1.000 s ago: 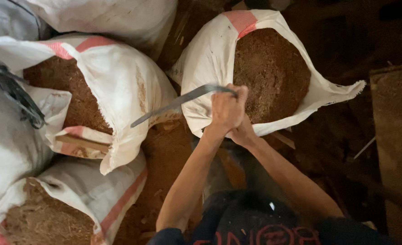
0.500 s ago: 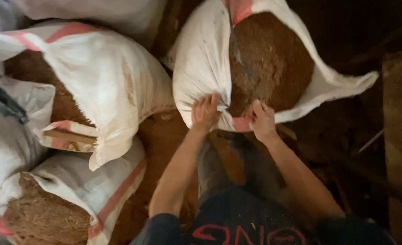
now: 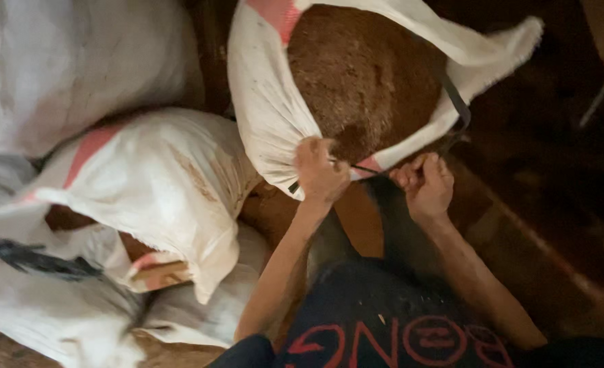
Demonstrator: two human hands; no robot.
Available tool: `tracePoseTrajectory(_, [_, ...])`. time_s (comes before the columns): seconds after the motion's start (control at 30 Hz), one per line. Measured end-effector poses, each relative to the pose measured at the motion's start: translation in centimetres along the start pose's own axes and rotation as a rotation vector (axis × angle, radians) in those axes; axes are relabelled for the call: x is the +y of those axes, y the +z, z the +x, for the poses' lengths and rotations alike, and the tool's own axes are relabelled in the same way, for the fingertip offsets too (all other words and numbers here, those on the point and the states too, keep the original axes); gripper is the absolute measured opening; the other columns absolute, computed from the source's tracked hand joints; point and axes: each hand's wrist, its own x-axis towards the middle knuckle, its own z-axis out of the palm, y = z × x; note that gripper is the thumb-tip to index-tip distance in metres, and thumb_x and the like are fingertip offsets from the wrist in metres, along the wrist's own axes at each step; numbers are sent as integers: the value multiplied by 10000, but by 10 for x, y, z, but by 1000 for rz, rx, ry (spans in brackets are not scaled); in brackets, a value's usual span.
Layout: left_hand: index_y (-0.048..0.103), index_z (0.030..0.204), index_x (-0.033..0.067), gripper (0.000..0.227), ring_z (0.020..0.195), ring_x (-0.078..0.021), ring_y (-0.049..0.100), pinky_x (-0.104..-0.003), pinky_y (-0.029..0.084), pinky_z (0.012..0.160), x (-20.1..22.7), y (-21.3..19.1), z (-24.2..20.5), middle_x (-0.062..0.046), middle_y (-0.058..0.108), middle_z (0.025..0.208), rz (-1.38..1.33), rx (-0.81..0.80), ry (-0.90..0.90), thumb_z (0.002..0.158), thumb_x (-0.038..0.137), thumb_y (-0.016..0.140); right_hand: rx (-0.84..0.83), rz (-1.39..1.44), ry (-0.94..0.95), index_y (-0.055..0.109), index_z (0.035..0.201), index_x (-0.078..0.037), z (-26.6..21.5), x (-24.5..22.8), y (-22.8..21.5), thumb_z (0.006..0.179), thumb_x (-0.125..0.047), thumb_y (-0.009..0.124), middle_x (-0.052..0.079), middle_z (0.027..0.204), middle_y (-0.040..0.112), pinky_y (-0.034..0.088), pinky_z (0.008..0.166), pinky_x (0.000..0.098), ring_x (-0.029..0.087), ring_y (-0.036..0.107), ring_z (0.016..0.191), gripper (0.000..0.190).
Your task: The person ties the top of a large white sack filled with brown granular material using a black plastic tie. They gather the sack opening, thread the tie through, and pull it tight to secure the contents.
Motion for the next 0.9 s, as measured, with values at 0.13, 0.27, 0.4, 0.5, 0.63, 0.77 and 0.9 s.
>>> tracePoseTrajectory(0.13, [716,1124,125,329,1045,-376,703,-476,559,912,27,31,13,-171,730,1138,-282,-522,-5,884,349,735,277,164,26,516,954,-80,-25,-7,1,1139,-309,423,31,723,453,551,803,490,204,517,704,309])
tracePoseTrajectory(0.27, [701,1075,72,470,985,-391,702,-502,560,837,41,57,34,-195,729,1017,42,-886,12,767,415,793,454,281,-48,498,960,-86,-38,-4,2,1161,-327,399,25,746,436,514,773,477,194,465,708,328])
tracePoseTrajectory(0.4, [756,1111,112,348,1037,-374,727,-500,569,900,38,79,27,-167,762,1094,86,-936,132,879,367,707,595,289,2,504,943,-100,-42,-5,-16,1126,-316,434,15,713,408,482,703,455,184,423,665,291])
tracePoseTrajectory(0.5, [746,1133,60,575,1029,-350,735,-463,555,894,20,89,28,-198,758,1106,-290,-1018,-234,734,472,774,567,328,61,498,919,-103,-38,-2,-27,1112,-354,447,9,691,391,462,657,429,173,402,639,321])
tracePoseTrajectory(0.63, [639,1282,40,706,1139,-370,661,-449,509,957,15,103,30,-228,670,1249,-323,-893,-266,784,527,757,531,333,219,510,933,-109,-29,6,-39,1100,-403,434,5,699,408,397,586,350,151,386,615,346])
tracePoseTrajectory(0.77, [711,1171,56,652,1105,-378,675,-475,529,925,30,119,21,-208,714,1169,-31,-969,-50,749,553,730,448,246,244,536,986,-103,-15,11,-42,1104,-396,426,-8,728,417,326,527,298,119,363,610,335])
tracePoseTrajectory(0.9, [759,973,32,498,937,-386,706,-457,555,820,34,145,5,-232,727,994,3,-909,-89,847,511,704,428,194,263,545,978,-100,-10,11,-51,1103,-411,412,-3,729,421,325,513,301,114,352,591,361])
